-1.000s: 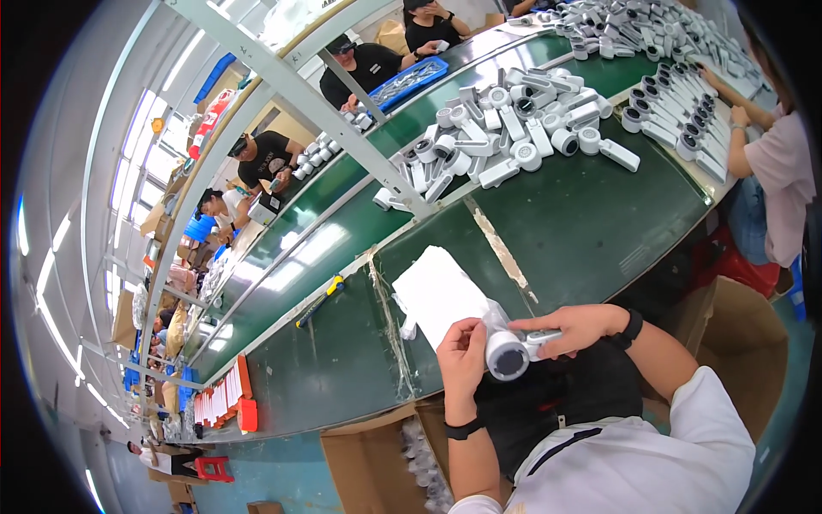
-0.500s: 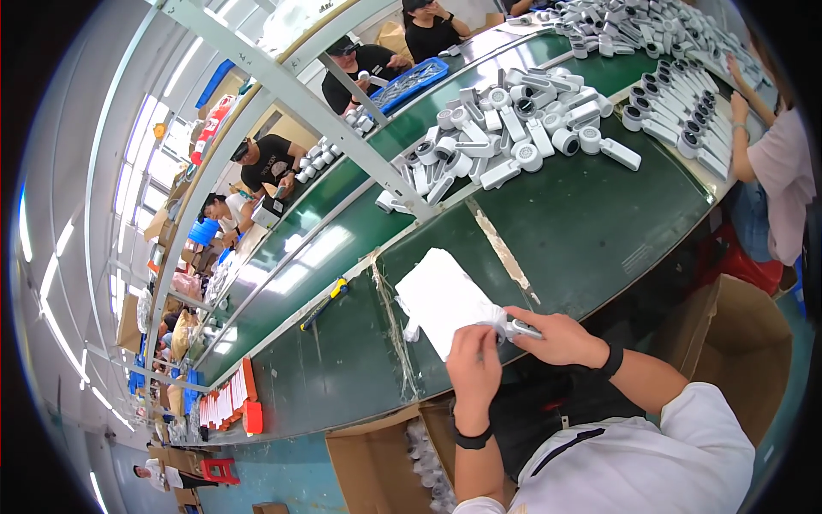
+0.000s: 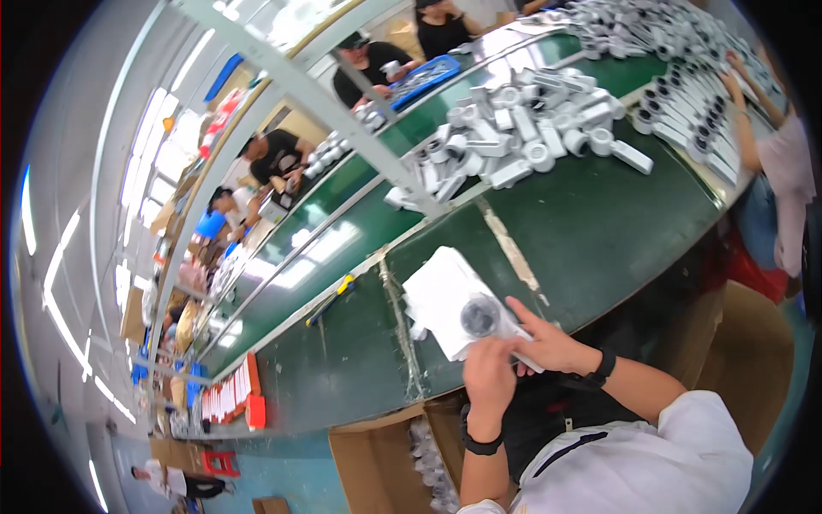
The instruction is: The person picks up a white fan, slides it into a clear plastic bag, and places the bagged fan into a cardboard box, repeating the process for several more fans.
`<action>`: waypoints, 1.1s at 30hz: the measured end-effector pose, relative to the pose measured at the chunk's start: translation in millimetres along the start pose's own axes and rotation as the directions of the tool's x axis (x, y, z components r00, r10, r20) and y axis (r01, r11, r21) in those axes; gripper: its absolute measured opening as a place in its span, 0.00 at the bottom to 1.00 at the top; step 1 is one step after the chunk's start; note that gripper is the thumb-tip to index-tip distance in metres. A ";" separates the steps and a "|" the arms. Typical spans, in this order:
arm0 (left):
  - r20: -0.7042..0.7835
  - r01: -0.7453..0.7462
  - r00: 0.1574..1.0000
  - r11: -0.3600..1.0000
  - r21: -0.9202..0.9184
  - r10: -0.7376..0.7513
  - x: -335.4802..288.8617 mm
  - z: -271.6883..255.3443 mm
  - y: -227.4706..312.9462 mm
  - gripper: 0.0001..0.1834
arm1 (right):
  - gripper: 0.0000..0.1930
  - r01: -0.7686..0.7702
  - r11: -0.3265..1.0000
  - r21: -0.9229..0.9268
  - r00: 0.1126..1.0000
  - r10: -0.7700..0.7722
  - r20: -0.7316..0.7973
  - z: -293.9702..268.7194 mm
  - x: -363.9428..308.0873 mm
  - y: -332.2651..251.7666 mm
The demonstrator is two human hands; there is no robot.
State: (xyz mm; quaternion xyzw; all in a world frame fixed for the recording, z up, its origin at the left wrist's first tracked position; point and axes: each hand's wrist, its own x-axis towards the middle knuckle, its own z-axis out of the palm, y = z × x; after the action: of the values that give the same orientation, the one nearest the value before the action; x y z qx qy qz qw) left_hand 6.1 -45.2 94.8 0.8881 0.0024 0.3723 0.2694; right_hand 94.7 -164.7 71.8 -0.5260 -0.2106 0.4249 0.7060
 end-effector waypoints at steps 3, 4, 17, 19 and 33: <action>0.246 0.097 0.969 0.961 -0.261 -0.031 -13.7 -0.5 -11.7 0.09 | 0.36 0.048 0.970 0.237 0.999 -0.047 -0.007 -3.6 13.2 19.5; 0.282 0.135 0.959 0.925 -0.355 -0.032 -20.1 8.0 -10.7 0.10 | 0.31 0.162 0.964 0.212 0.986 -0.151 -0.066 -14.7 10.6 29.8; 0.487 0.529 0.773 -0.011 -0.848 -0.406 -39.7 35.0 -12.8 0.28 | 0.21 0.443 0.805 -0.395 0.843 -0.524 -0.124 -4.9 12.2 37.2; 0.490 0.514 0.761 -0.066 -0.856 -0.425 -46.4 44.9 -9.7 0.31 | 0.19 0.427 0.793 -0.434 0.832 -0.532 -0.154 -6.4 17.7 50.3; 0.374 0.339 0.660 -0.187 -0.922 -0.651 -53.0 -4.1 -24.8 0.19 | 0.04 0.397 0.783 -0.479 0.777 -0.565 -0.277 5.1 -0.1 28.0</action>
State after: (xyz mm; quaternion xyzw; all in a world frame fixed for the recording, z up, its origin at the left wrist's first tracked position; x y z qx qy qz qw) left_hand -30.0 -32.9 50.2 0.3333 0.1378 0.2335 0.9030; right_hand 80.3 -159.6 47.8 -0.6599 -0.2702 0.0553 0.6989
